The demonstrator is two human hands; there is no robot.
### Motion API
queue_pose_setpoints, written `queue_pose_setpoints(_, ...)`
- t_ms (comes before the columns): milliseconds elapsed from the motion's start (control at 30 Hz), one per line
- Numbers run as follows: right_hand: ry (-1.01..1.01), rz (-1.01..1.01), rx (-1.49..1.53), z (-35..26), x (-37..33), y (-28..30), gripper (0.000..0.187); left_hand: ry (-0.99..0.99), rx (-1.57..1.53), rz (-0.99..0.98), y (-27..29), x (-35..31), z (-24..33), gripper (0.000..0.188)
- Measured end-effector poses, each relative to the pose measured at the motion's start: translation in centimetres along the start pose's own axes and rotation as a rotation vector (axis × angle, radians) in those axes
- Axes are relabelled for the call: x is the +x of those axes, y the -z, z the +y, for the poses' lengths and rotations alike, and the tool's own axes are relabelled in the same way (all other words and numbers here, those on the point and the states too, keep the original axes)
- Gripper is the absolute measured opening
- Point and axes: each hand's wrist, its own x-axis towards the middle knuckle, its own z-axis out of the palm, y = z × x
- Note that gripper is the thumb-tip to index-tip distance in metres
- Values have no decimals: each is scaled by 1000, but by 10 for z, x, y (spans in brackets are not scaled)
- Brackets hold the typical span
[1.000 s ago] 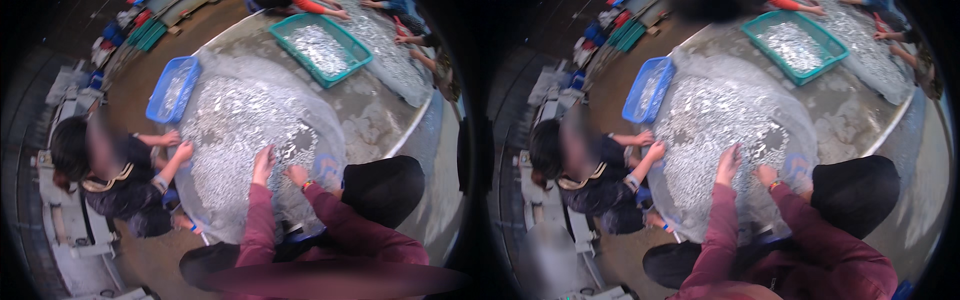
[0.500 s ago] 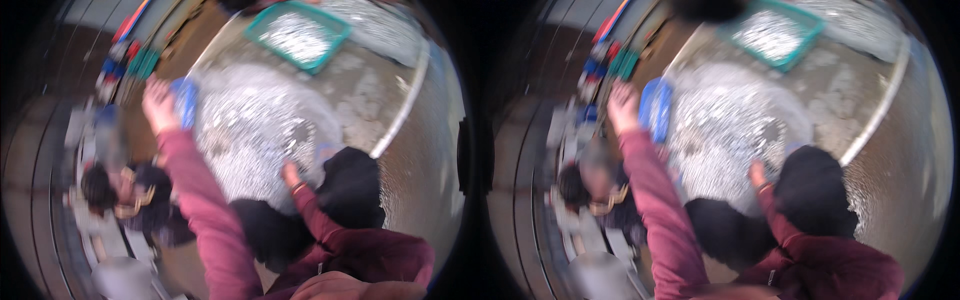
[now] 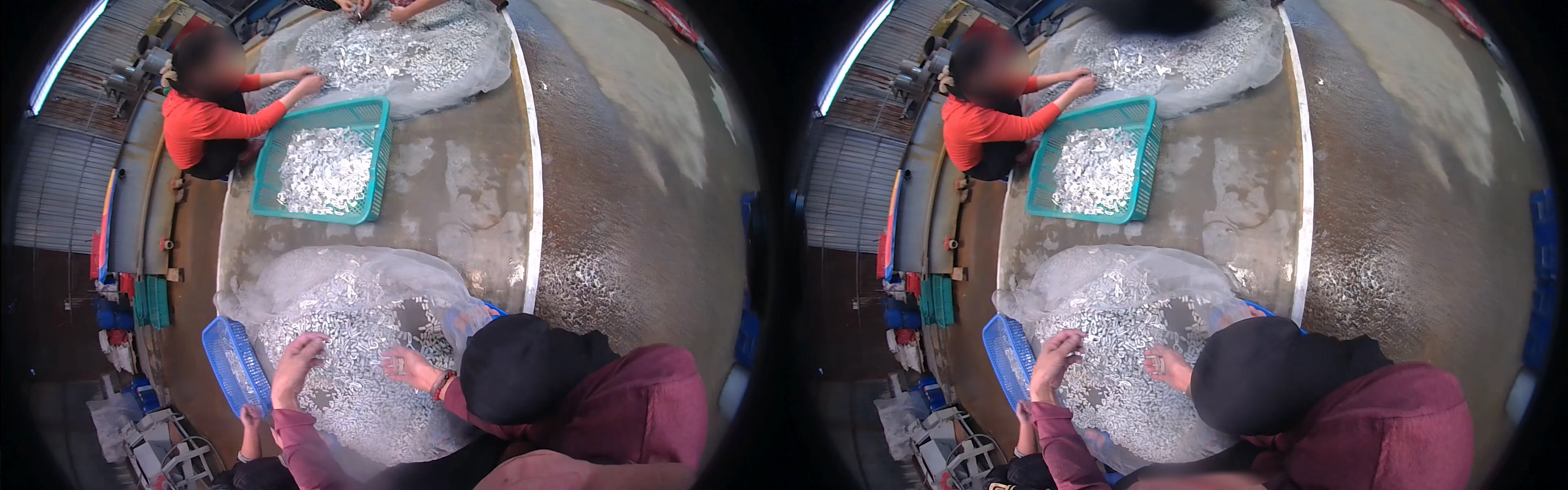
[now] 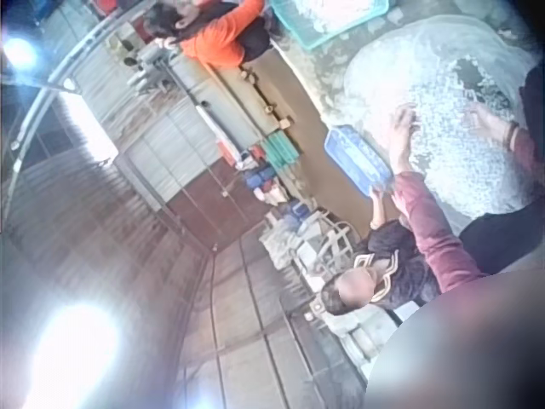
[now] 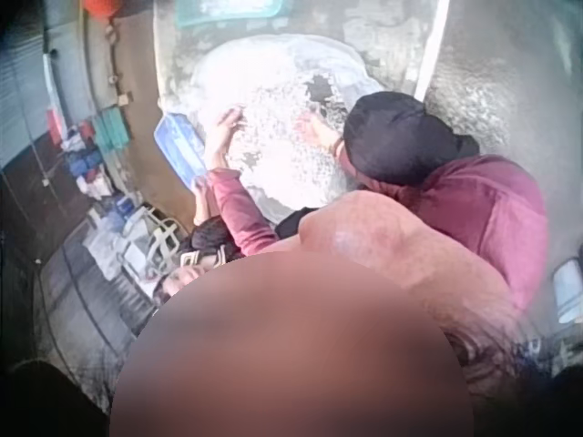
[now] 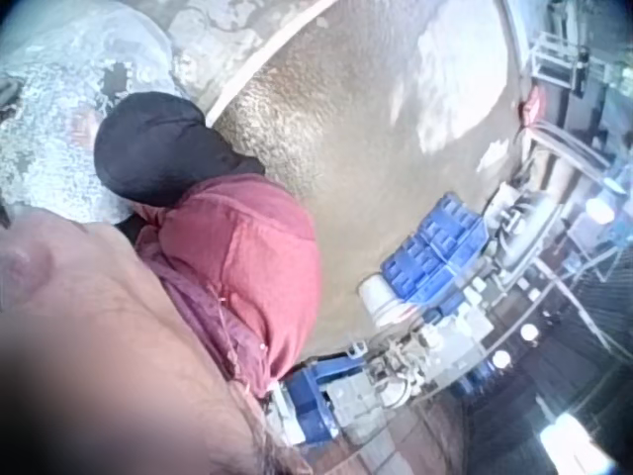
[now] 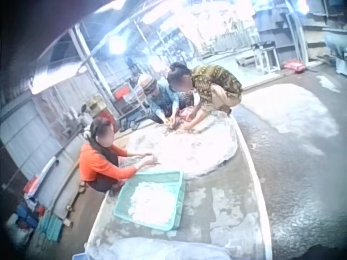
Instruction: The person sits on the floor and sorts small white items from a large pile on a plastic sheet into a blue basket. They repeatedly pick up handfuls, separate items by hand, and place them into the basket while other workers do the same nearby.
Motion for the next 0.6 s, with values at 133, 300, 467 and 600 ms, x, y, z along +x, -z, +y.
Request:
queue_pose_setpoints(133,1,-55,198,-16,-8,-16,47,17,316,-340,-49,15,-6,27)
queue_pose_setpoints(300,8,-141,317,-29,-7,-28,35,-193,571,-518,-86,13,-22,31)
queue_pose_setpoints(467,31,-33,326,-31,-11,-25,23,-41,311,-460,-77,18,-16,36)
queue_pose_setpoints(600,29,-48,297,-25,-11,-20,19,-30,151,-383,-79,18,12,46)
